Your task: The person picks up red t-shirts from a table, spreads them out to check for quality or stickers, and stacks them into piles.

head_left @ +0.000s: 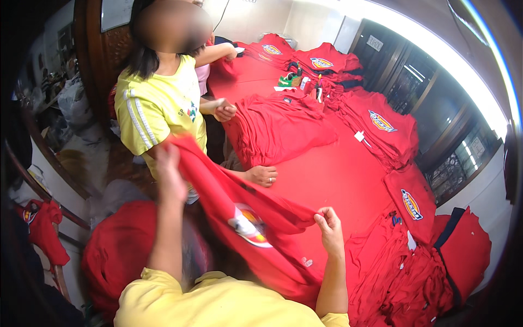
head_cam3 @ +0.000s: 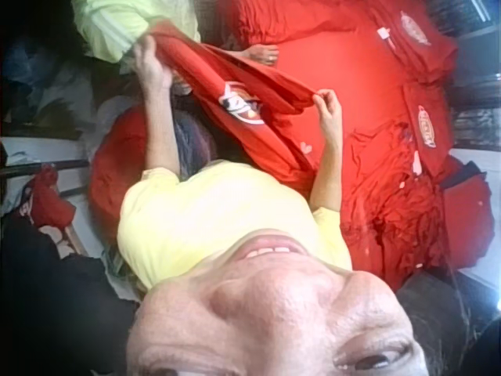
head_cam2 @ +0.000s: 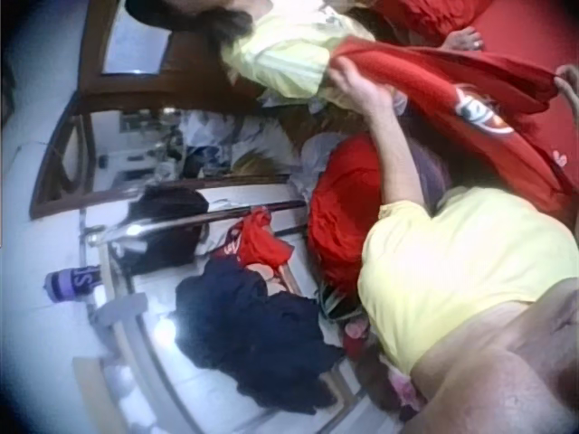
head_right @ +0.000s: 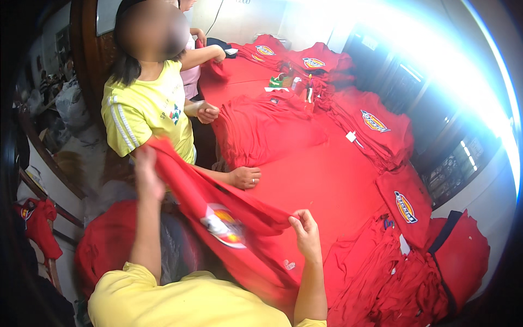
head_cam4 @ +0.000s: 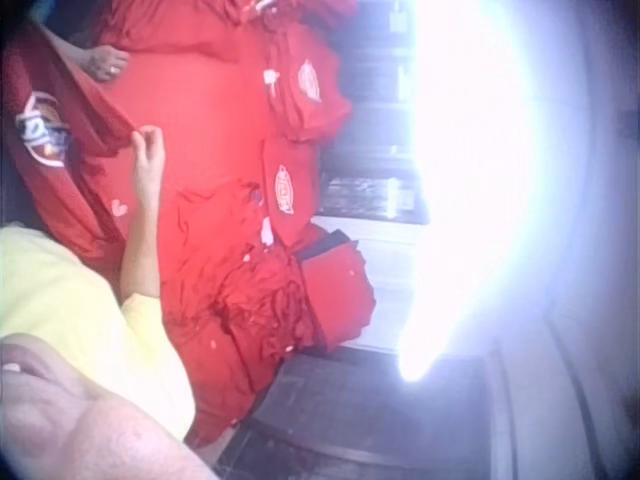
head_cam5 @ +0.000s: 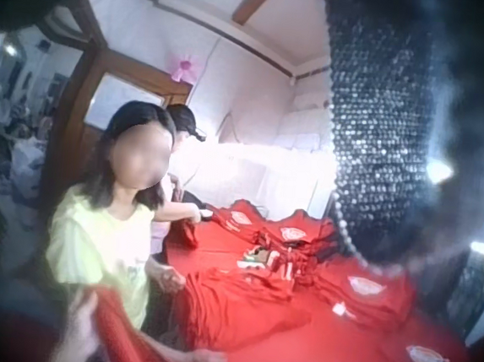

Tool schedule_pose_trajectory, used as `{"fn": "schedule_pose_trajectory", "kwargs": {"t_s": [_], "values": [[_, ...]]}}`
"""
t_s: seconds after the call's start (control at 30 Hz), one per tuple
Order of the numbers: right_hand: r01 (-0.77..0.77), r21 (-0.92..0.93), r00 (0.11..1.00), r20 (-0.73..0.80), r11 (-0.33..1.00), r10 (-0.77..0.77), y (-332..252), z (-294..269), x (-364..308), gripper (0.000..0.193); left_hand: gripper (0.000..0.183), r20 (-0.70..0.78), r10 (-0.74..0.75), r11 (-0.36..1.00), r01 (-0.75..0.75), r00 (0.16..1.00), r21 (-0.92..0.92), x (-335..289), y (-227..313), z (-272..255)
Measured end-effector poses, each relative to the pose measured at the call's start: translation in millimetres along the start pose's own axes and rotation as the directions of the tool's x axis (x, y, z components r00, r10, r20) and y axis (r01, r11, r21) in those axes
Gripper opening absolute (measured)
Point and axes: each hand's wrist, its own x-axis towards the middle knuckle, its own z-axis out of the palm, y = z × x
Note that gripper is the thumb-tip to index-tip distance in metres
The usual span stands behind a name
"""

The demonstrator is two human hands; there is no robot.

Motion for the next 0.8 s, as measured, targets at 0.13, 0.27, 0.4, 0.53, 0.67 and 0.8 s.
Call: {"fn": "schedule_pose_trajectory", "kwargs": {"t_s": [0.13,0.27,0.4,0.53,0.67,0.8], "values": [[0.076,0.158,0.994,0.067,0.985,-0.087,-74,31,-33,0.015,0.031,0.215,0.341,0.928,-0.364,0.915,0.078,17,100,-11],[0.052,0.095,0.998,-0.029,0.994,-0.049,-74,-19,-44,0.034,0.033,0.569,-0.052,0.973,-0.087,0.82,0.213,-25,93,-4],[0.286,0.488,0.877,-0.48,0.825,-0.021,-70,-31,-74,0.03,0.038,0.548,-0.222,0.966,0.257,0.806,0.015,-86,63,-45],[-0.245,0.709,0.92,-0.045,0.661,0.39,4,-18,-150,0.033,0.039,0.682,-0.731,0.067,0.997,0.021,0.041,-155,-15,-125],[-0.287,0.605,0.906,-0.079,0.743,0.415,48,-37,-188,0.022,0.031,0.281,-0.922,0.356,0.871,0.267,0.339,-164,-31,-98],[-0.107,0.606,0.951,-0.167,0.788,0.258,4,-56,-181,0.028,0.023,0.429,-0.618,0.777,0.427,0.659,0.463,-135,11,-92]]}}
